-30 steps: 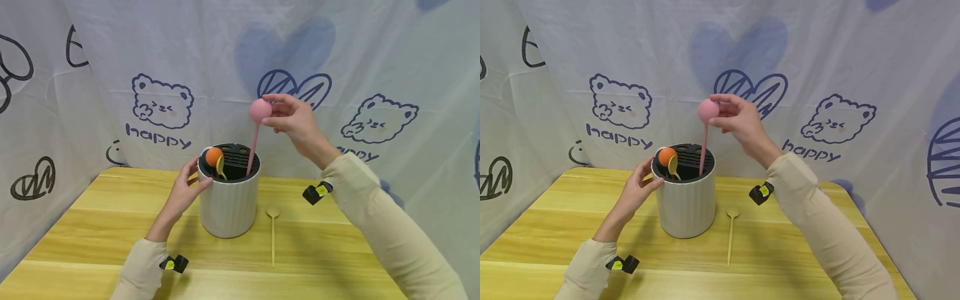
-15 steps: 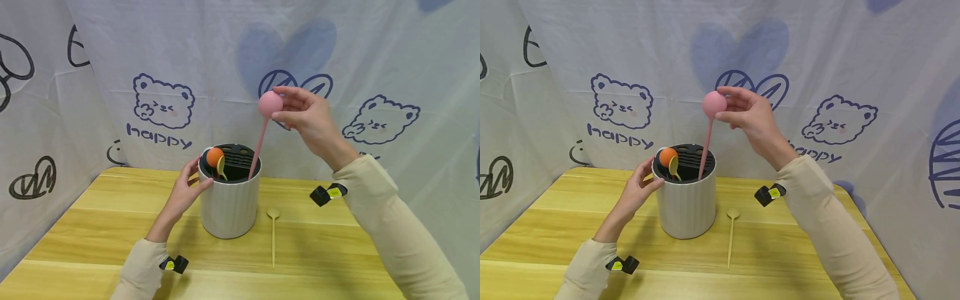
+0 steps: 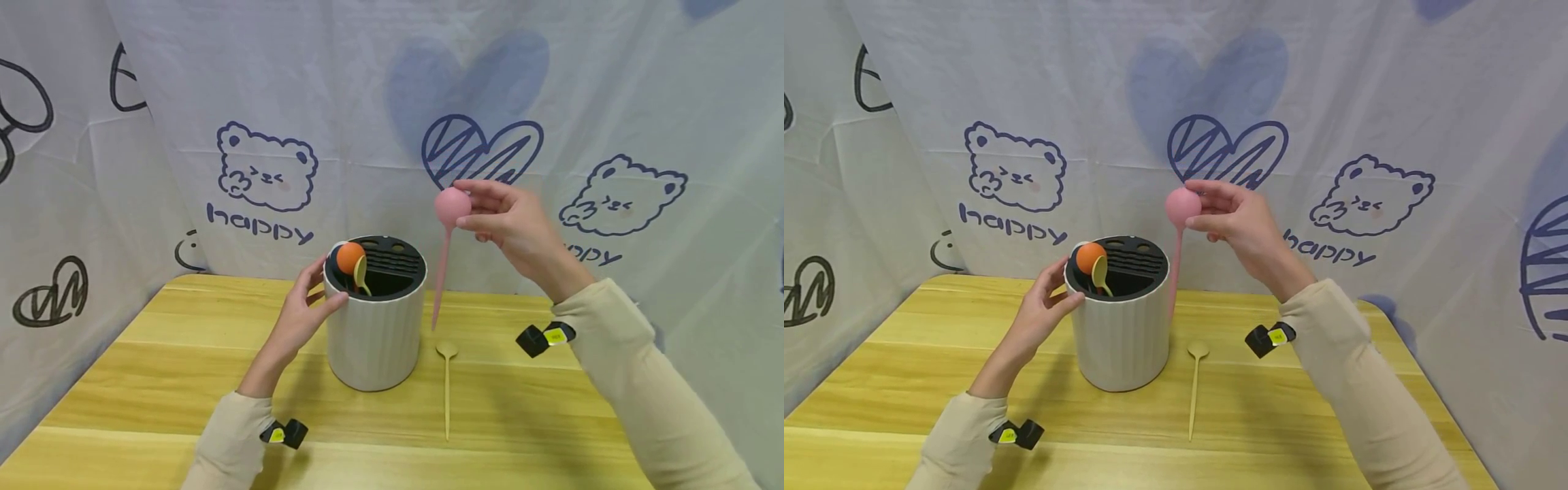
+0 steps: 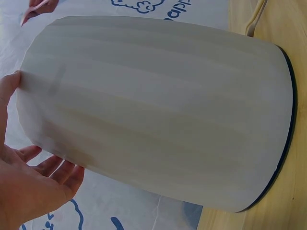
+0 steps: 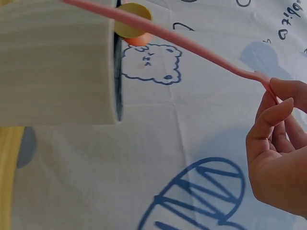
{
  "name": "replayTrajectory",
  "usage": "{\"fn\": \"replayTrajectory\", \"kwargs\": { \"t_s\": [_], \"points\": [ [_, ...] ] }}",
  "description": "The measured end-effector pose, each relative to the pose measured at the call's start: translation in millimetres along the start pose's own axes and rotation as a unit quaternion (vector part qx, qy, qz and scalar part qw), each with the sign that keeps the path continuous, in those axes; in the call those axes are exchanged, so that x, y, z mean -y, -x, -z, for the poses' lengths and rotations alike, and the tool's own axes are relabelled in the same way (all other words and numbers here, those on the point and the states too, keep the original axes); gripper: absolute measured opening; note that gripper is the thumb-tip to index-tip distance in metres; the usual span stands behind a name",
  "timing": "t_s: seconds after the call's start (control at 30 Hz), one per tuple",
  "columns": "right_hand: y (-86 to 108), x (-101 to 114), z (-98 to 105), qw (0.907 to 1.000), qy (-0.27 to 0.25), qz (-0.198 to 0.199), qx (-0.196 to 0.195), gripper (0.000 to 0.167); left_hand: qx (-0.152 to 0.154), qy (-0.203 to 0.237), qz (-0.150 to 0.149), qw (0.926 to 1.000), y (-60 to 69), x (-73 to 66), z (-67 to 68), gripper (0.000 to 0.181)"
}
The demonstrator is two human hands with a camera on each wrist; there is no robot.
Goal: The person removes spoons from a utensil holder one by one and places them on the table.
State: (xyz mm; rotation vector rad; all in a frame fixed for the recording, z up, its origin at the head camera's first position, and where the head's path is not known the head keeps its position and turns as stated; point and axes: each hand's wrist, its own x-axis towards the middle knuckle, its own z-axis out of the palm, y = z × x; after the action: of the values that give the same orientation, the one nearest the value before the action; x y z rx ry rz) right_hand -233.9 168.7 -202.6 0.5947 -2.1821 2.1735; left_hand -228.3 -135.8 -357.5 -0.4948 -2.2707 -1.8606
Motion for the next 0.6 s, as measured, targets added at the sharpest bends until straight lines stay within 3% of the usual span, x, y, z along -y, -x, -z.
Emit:
{"fn": "replayTrajectory", "kwargs": {
  "t_s": [0.3,0.6],
  "points": [
    [9.1,-30,9,0.9993,0.020,-0.031,0.007,0.045,-0.001,-0.006,0.002,1.0000,0.0,-1.7,2.8,0.071],
    [20.9,-57,14,0.9956,0.035,-0.087,0.010,0.051,0.000,-0.005,0.007,1.0000,0.4,-1.6,1.7,0.071]
  ]
}}
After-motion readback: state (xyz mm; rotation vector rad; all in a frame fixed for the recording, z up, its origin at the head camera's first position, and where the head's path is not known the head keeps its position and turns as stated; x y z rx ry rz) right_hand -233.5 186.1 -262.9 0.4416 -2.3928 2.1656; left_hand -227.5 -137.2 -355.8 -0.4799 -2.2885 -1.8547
